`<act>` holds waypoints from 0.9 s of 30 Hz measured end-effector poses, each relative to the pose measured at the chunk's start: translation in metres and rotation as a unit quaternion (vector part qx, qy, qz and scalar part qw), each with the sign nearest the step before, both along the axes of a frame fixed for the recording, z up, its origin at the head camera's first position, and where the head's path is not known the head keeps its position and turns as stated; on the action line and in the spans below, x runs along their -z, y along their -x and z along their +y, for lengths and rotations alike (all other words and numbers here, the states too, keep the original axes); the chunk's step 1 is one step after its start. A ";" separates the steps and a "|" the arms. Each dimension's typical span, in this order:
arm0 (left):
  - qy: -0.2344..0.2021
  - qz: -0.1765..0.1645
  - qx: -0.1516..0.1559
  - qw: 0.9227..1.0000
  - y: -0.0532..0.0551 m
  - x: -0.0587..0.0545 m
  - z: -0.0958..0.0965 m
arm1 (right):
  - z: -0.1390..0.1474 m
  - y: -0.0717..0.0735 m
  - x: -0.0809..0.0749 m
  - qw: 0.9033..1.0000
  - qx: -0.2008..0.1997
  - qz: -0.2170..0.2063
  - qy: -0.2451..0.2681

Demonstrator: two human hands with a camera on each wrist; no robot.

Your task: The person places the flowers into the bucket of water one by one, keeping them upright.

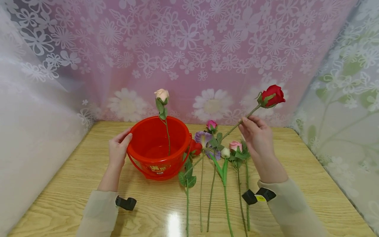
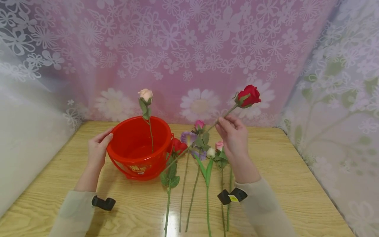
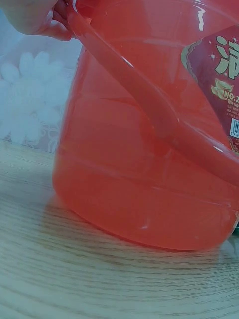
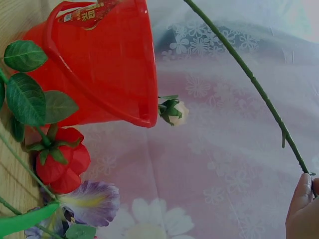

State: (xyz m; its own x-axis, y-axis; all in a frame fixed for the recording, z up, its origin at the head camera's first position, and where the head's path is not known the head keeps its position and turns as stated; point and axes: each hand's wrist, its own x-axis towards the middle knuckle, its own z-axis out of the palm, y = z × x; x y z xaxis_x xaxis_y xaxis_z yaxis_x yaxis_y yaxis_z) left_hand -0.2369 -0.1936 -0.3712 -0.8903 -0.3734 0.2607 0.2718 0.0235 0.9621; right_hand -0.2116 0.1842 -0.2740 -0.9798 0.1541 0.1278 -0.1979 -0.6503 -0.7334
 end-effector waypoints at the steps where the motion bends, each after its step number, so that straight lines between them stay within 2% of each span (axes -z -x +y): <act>1: 0.002 0.002 0.001 1.000 0.000 0.000 0.000 | -0.001 0.001 -0.001 1.000 0.005 0.001 0.004; 8: 0.008 0.001 0.000 1.000 -0.001 -0.001 -0.001 | -0.009 0.007 -0.006 1.000 0.022 0.006 0.016; 15: 0.001 0.003 -0.006 1.000 0.000 0.000 0.000 | -0.020 0.014 -0.010 0.999 0.036 0.028 0.025; 20: 0.004 0.002 -0.005 1.000 0.000 0.000 0.000 | -0.028 0.018 -0.012 0.999 0.041 0.033 -0.001; 27: 0.011 -0.007 -0.001 1.000 -0.003 -0.003 0.001 | -0.044 0.025 -0.008 0.996 0.047 0.039 -0.066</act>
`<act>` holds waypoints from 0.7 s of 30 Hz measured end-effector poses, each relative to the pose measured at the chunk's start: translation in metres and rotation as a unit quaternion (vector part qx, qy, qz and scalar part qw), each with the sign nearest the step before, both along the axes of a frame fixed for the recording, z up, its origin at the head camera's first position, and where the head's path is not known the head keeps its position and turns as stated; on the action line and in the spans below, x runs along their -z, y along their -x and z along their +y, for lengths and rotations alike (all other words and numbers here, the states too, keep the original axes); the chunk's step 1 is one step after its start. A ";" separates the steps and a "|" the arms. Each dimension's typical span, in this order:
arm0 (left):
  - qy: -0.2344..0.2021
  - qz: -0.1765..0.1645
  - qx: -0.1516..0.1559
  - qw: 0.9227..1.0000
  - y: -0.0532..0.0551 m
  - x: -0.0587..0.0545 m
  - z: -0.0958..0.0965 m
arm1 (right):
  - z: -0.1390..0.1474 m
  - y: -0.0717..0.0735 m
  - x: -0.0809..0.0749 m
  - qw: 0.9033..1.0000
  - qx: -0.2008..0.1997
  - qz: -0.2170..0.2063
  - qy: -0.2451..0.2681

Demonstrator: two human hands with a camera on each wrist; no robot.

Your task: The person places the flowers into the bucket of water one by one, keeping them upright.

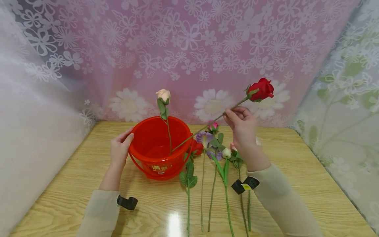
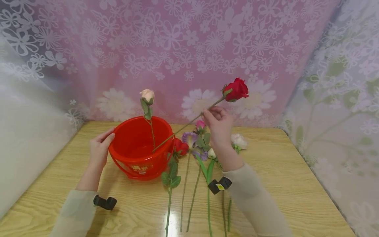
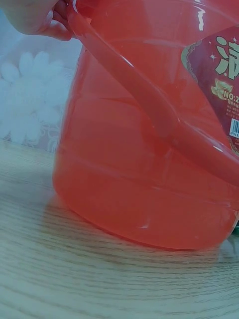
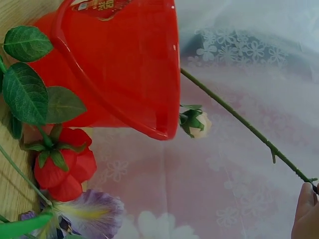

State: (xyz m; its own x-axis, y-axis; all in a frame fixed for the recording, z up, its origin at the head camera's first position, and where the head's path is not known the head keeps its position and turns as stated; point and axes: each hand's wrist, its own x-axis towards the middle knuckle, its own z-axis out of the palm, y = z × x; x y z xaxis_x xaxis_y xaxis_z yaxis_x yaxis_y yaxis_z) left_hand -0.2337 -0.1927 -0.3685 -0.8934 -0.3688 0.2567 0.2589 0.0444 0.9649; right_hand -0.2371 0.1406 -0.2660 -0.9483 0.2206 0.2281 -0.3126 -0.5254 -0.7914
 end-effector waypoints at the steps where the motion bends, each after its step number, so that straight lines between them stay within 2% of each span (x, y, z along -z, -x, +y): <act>1: 0.002 -0.001 0.001 1.000 -0.001 -0.001 0.000 | -0.003 0.001 0.001 1.000 0.001 -0.001 -0.011; 10: 0.007 0.000 0.004 1.000 -0.001 -0.001 0.000 | -0.025 0.005 0.013 0.991 0.001 -0.008 -0.136; 15: 0.009 -0.003 0.003 1.000 0.000 0.001 -0.001 | -0.035 0.008 0.021 0.984 -0.012 -0.005 -0.178; 21: 0.012 0.000 0.000 1.000 0.001 0.001 0.000 | -0.045 0.014 0.029 0.974 -0.021 0.018 -0.226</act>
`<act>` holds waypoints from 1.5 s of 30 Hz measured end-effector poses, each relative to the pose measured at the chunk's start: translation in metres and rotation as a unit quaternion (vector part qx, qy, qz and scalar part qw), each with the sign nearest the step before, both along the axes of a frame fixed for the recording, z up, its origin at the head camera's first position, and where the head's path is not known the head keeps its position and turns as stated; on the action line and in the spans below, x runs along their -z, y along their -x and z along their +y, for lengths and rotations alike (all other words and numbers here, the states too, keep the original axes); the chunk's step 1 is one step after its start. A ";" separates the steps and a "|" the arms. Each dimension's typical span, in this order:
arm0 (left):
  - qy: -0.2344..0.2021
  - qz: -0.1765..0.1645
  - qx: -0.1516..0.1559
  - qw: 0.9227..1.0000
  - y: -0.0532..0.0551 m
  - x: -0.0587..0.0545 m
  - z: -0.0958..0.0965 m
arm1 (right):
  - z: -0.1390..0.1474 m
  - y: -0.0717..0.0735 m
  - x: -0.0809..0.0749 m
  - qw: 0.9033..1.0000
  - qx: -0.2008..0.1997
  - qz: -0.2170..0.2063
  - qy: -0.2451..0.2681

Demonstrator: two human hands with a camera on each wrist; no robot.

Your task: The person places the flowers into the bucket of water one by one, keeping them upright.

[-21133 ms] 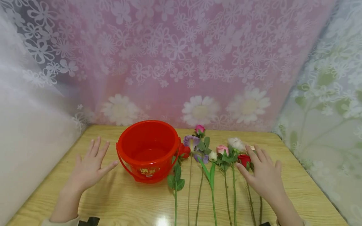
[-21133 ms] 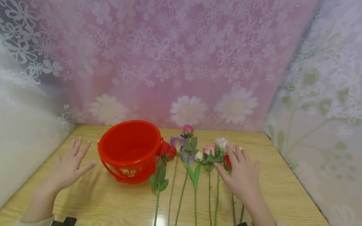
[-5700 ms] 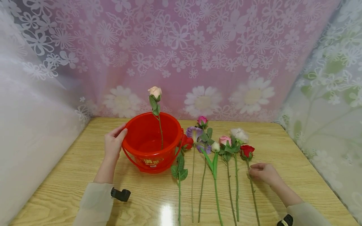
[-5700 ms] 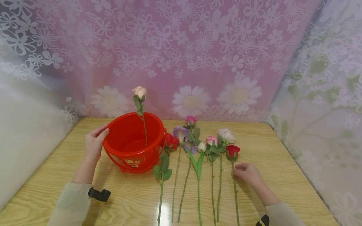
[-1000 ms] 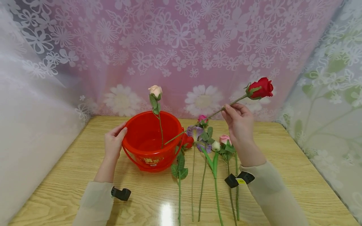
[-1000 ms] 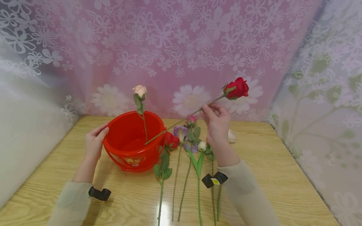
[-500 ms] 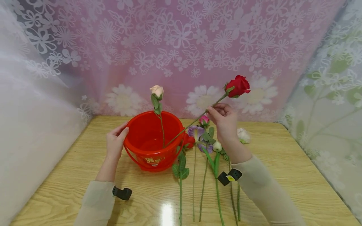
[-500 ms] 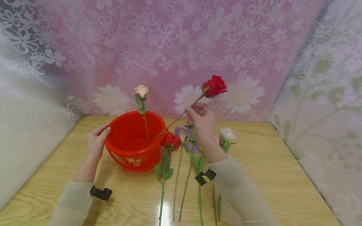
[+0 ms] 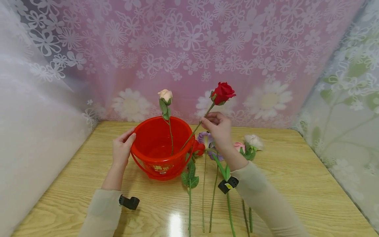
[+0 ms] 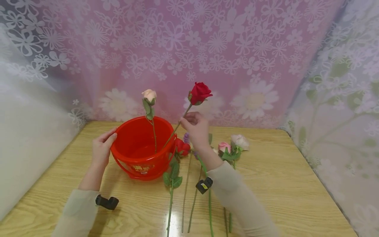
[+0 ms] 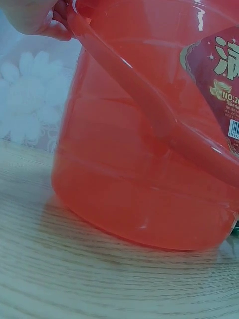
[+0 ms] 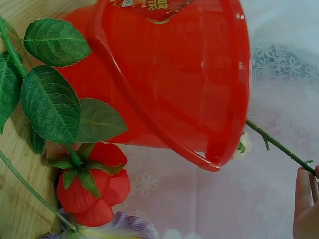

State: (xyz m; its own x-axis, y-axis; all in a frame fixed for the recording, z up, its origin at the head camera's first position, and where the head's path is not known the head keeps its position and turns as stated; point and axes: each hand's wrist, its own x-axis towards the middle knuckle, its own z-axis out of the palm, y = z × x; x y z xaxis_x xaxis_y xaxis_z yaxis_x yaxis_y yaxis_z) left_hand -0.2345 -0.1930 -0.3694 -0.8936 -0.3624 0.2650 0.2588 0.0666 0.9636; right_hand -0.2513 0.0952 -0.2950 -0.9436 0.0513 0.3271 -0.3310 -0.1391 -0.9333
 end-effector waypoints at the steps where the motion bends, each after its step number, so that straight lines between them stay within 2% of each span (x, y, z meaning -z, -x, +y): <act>1: -0.002 0.001 0.001 1.000 0.000 0.000 0.000 | -0.002 0.001 0.001 1.000 -0.002 0.001 -0.008; 14: -0.006 0.003 0.002 1.000 0.001 0.000 -0.001 | -0.021 0.011 0.015 0.996 0.000 0.017 -0.086; 21: -0.005 0.006 0.004 1.000 0.000 -0.002 -0.001 | -0.032 0.016 0.020 0.989 0.021 0.016 -0.145; 28: -0.011 0.009 0.003 1.000 0.001 0.001 0.000 | -0.037 0.018 0.023 0.984 0.027 0.002 -0.177; 33: -0.013 0.010 -0.004 1.000 0.003 0.003 0.000 | -0.039 0.020 0.024 0.978 0.037 0.014 -0.205; 45: -0.014 0.010 0.004 1.000 0.000 0.002 -0.001 | -0.040 0.016 0.025 0.967 0.008 0.022 -0.253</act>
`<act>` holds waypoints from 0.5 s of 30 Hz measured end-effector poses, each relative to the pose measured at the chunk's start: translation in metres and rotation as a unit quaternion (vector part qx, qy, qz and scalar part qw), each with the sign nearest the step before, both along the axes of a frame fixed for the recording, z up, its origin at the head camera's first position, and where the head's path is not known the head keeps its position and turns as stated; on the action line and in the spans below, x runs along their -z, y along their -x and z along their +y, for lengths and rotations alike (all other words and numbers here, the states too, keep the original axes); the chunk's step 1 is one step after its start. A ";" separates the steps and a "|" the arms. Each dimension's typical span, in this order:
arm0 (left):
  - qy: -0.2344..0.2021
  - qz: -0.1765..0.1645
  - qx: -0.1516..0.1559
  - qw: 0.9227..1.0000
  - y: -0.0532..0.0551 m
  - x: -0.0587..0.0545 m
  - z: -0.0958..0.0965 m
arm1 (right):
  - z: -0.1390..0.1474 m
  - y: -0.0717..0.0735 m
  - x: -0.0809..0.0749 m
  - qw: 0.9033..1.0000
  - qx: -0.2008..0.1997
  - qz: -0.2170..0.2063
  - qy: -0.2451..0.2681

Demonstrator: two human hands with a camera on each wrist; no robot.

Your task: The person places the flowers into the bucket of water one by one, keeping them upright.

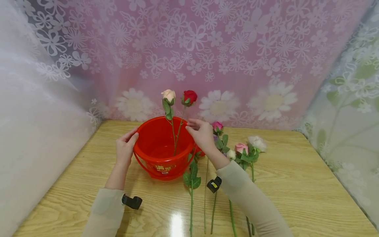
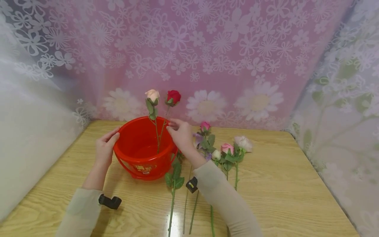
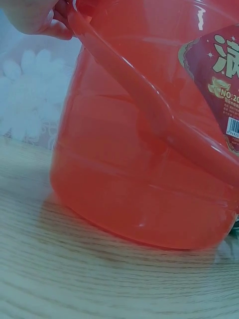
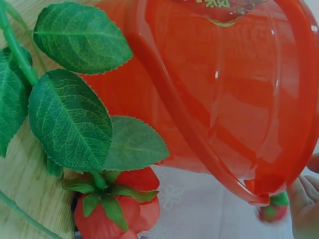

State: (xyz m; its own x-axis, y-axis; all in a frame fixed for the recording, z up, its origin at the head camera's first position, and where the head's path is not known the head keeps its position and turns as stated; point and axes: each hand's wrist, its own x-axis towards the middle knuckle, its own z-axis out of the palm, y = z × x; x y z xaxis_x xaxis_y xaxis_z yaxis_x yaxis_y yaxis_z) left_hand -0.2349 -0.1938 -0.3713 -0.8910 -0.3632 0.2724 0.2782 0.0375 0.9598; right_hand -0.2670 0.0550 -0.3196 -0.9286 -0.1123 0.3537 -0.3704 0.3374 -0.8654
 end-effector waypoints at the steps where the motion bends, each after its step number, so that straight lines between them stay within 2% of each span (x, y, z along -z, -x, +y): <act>1: 0.000 -0.002 0.001 1.000 0.000 0.000 0.000 | 0.001 -0.001 0.000 1.000 -0.004 0.002 0.002; 8: -0.010 -0.005 -0.001 1.000 0.002 0.002 0.000 | 0.014 -0.005 0.002 1.000 0.001 0.020 0.015; 15: -0.016 -0.005 -0.002 1.000 0.002 0.003 0.000 | 0.031 -0.008 0.012 0.999 0.002 0.004 0.034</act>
